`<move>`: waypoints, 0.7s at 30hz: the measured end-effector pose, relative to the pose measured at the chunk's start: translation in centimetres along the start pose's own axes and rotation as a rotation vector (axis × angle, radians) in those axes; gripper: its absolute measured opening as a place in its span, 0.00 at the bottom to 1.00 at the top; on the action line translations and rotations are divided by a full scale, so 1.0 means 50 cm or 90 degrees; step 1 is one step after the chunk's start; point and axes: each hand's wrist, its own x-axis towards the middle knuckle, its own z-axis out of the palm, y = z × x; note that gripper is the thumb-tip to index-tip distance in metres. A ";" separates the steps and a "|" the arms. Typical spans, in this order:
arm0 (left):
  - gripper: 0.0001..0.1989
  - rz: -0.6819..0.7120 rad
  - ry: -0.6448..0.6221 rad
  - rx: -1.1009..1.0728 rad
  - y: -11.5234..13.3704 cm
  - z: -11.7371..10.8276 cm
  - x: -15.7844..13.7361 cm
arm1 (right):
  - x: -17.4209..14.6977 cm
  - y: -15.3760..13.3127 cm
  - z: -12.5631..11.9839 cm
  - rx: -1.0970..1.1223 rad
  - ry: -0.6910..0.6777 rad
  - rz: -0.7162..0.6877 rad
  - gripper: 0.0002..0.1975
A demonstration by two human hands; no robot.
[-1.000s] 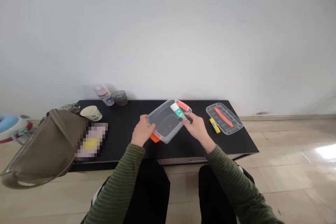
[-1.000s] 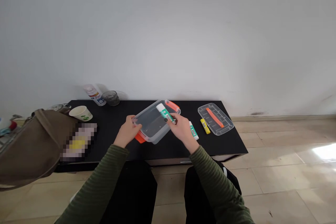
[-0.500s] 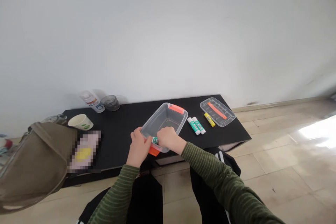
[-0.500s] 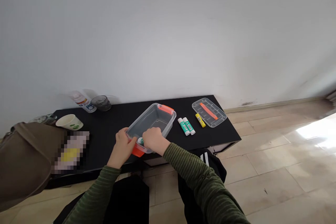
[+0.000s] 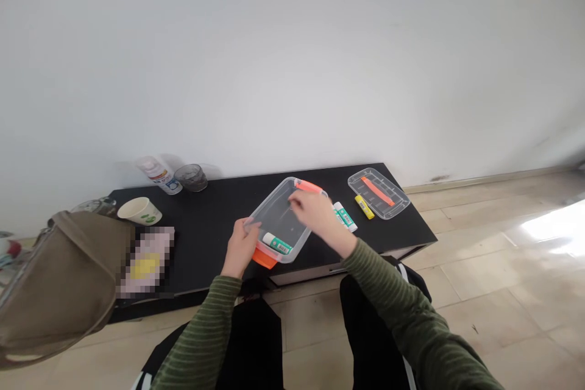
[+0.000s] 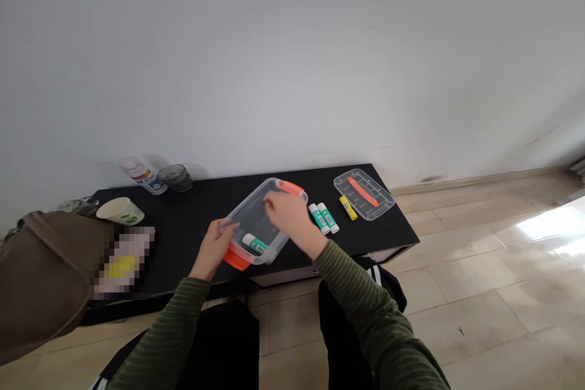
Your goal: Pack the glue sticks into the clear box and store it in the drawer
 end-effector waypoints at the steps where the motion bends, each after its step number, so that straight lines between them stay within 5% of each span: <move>1: 0.14 0.006 -0.004 -0.009 0.001 0.001 -0.001 | -0.002 0.037 -0.020 -0.001 0.049 0.047 0.13; 4: 0.14 0.017 -0.007 -0.010 0.002 0.004 -0.003 | -0.015 0.162 -0.053 -0.031 0.074 0.176 0.12; 9: 0.15 0.020 0.006 -0.009 0.006 0.006 -0.001 | -0.058 0.303 -0.019 -0.116 -0.188 0.278 0.09; 16: 0.15 0.008 -0.007 -0.057 0.022 0.005 -0.010 | -0.076 0.314 0.035 -0.180 -0.278 0.305 0.15; 21: 0.14 0.030 0.016 -0.096 0.010 0.014 -0.003 | -0.071 0.321 0.001 -0.166 -0.236 0.313 0.12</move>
